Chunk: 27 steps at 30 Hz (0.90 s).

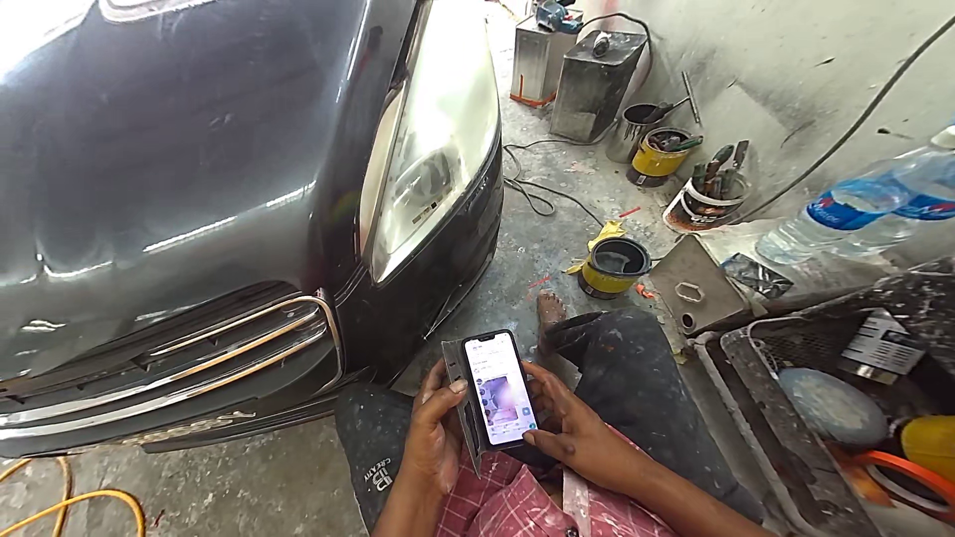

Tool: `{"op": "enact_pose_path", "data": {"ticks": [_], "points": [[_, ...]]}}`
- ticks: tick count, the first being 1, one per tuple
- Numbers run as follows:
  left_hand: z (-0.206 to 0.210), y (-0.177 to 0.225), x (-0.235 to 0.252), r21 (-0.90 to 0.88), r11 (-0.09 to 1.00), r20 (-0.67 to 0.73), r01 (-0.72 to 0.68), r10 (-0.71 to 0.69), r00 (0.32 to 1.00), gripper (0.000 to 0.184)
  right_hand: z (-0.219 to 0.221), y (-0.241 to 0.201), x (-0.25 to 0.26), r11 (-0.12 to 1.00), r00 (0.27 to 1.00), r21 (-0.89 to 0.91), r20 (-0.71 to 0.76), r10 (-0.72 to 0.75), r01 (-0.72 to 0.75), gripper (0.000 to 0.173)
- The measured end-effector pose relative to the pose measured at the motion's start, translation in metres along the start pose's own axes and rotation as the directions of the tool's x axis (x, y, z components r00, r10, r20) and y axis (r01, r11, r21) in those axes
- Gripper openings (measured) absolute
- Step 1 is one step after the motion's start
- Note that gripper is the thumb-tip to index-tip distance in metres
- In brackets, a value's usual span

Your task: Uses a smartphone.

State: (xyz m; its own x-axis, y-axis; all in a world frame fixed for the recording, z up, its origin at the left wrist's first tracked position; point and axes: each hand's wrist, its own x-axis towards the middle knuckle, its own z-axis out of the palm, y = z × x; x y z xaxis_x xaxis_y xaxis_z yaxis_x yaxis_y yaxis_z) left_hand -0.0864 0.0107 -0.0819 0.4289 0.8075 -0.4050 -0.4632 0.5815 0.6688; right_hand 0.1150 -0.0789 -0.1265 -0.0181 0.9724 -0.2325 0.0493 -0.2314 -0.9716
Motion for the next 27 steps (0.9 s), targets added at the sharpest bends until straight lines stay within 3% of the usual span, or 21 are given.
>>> {"op": "enact_pose_path", "data": {"ticks": [27], "points": [[0.0015, -0.0007, 0.0004, 0.006, 1.0, -0.001, 0.006, -0.006, 1.0, 0.062, -0.0015, 0.0003, -0.001, 1.0, 1.0, 0.014, -0.009, -0.003, 0.003, 0.092]]}}
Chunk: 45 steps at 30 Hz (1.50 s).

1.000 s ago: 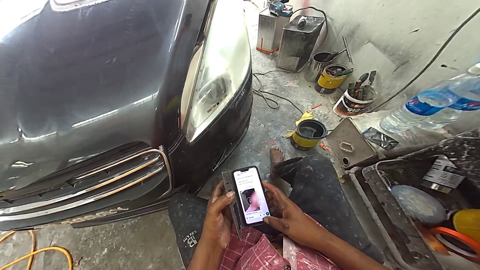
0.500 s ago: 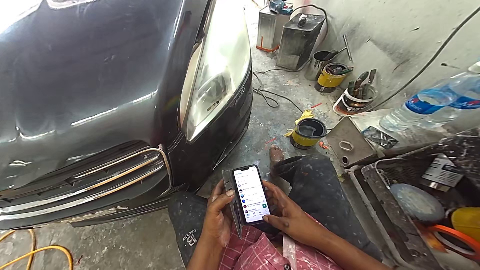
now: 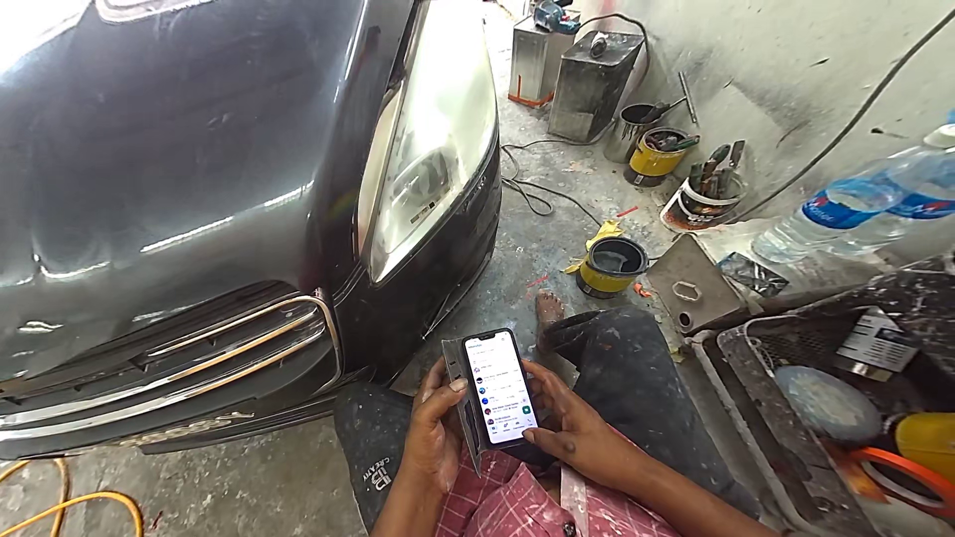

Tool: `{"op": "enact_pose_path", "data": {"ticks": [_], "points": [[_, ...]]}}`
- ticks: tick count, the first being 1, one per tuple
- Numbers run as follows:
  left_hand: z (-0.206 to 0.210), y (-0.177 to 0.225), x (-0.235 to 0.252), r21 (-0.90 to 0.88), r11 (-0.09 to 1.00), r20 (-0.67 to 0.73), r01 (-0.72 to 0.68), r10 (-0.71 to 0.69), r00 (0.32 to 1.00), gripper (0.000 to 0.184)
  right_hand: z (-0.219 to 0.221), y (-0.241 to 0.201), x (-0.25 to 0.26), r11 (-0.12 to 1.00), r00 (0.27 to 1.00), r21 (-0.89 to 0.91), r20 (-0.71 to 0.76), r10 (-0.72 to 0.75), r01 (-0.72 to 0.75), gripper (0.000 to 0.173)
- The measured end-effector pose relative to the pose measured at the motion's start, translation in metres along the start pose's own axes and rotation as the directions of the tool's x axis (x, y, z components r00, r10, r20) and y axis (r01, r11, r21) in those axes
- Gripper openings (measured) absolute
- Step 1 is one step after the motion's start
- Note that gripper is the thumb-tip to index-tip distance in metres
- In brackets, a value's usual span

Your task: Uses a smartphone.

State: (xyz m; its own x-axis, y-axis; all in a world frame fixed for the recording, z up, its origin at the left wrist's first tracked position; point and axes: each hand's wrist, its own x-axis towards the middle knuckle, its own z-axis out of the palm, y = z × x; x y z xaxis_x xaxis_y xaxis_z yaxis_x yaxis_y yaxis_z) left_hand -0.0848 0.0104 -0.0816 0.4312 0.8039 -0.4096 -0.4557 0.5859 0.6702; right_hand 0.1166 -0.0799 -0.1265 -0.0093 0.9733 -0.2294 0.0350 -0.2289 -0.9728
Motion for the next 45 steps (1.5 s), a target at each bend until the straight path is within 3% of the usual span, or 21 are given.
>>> {"op": "enact_pose_path", "data": {"ticks": [27, 45], "points": [[0.006, -0.004, 0.004, 0.006, 1.0, -0.011, 0.022, -0.022, 1.0, 0.064, -0.005, 0.006, -0.004, 0.999, 1.0, 0.029, -0.019, -0.022, 0.023, 0.091], [0.03, -0.014, 0.015, 0.084, 0.995, 0.078, 0.059, -0.065, 0.995, 0.065, -0.025, 0.006, -0.021, 0.993, 0.994, 0.114, -0.101, -0.032, 0.043, 0.086]]}}
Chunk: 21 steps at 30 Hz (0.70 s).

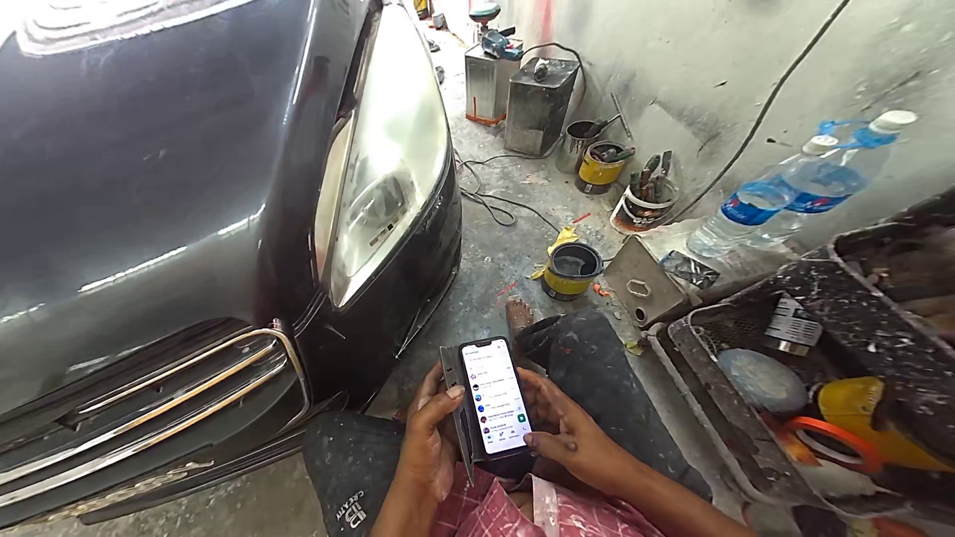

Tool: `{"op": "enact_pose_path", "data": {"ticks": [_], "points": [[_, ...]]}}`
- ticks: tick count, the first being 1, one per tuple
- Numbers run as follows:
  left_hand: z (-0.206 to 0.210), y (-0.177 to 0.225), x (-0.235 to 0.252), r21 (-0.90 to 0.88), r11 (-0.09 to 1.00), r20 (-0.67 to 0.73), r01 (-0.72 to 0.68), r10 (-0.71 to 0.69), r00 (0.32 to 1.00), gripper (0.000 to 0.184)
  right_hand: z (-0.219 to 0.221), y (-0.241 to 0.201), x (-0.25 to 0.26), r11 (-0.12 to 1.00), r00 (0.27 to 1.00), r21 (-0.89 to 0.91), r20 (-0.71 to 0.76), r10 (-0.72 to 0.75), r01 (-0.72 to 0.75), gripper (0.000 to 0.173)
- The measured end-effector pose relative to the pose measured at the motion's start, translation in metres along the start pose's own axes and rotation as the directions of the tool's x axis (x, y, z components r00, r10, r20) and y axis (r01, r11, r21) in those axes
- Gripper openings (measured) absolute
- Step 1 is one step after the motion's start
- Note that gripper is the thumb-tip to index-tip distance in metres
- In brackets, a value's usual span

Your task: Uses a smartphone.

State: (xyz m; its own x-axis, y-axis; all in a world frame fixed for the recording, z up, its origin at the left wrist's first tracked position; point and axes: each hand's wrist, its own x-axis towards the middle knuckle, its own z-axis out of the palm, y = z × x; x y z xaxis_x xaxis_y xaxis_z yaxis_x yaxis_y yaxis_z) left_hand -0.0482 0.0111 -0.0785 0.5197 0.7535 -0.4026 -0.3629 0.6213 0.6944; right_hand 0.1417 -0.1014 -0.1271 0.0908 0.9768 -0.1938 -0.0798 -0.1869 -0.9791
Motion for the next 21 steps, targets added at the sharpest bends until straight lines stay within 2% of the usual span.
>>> {"op": "enact_pose_path", "data": {"ticks": [6, 16, 21], "points": [[0.015, 0.002, 0.013, 0.004, 1.0, 0.052, -0.024, 0.024, 0.998, 0.065, -0.012, -0.015, 0.0, 0.995, 0.998, 0.095, -0.054, 0.01, -0.005, 0.086], [0.026, 0.003, 0.017, 0.014, 1.0, 0.094, -0.027, 0.025, 0.995, 0.068, -0.022, -0.015, -0.002, 0.994, 0.996, 0.098, -0.083, -0.032, 0.04, 0.086], [0.021, 0.001, 0.014, 0.034, 0.999, 0.088, -0.013, 0.01, 0.996, 0.063, -0.018, -0.011, -0.006, 0.99, 0.996, 0.13, -0.076, -0.037, 0.047, 0.086]]}}
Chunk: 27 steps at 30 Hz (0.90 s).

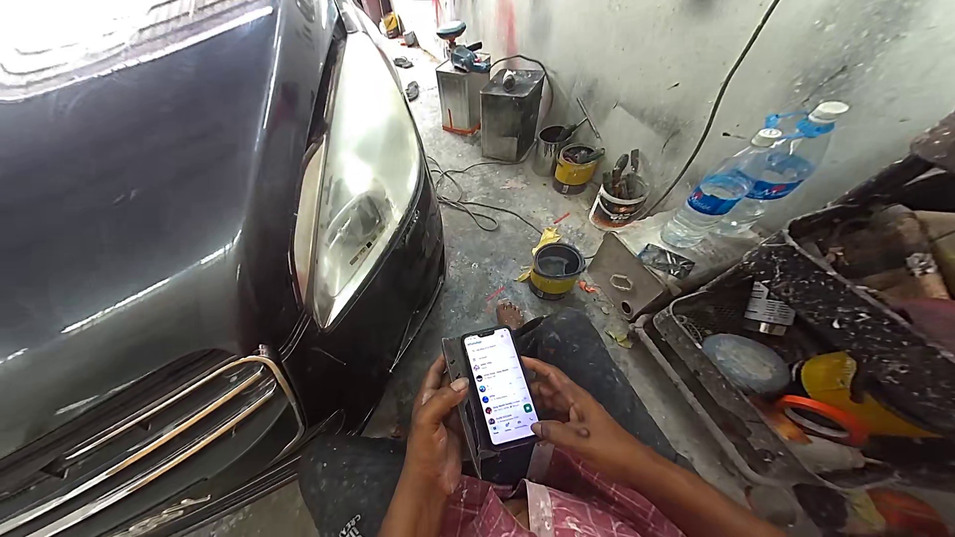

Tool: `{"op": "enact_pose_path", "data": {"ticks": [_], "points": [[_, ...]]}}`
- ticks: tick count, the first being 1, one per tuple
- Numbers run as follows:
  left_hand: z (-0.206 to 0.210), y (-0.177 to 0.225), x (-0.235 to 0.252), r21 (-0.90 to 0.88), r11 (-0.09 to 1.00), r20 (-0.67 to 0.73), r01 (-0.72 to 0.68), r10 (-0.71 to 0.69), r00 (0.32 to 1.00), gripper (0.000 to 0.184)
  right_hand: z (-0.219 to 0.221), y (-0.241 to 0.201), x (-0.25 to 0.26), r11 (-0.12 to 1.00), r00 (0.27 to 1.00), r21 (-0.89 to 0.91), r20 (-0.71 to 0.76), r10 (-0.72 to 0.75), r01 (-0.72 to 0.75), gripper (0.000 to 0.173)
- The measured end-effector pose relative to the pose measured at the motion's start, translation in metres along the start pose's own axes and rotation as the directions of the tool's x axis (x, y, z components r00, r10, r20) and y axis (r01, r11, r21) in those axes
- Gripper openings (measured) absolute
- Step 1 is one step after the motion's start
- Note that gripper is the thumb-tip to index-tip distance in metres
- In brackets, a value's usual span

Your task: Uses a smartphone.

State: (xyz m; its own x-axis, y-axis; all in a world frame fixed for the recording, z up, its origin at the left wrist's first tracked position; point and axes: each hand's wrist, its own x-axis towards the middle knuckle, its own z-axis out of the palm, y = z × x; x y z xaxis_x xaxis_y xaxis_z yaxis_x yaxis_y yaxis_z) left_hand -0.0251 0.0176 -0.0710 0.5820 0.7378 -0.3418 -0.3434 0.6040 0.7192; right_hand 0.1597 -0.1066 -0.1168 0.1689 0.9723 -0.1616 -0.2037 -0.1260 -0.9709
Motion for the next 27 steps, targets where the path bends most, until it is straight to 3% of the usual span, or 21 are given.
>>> {"op": "enact_pose_path", "data": {"ticks": [27], "points": [[0.013, -0.005, -0.002, 0.022, 0.999, 0.035, 0.026, -0.027, 0.999, 0.065, -0.01, 0.001, -0.014, 1.0, 1.0, 0.0, -0.016, -0.004, 0.004, 0.091]]}}
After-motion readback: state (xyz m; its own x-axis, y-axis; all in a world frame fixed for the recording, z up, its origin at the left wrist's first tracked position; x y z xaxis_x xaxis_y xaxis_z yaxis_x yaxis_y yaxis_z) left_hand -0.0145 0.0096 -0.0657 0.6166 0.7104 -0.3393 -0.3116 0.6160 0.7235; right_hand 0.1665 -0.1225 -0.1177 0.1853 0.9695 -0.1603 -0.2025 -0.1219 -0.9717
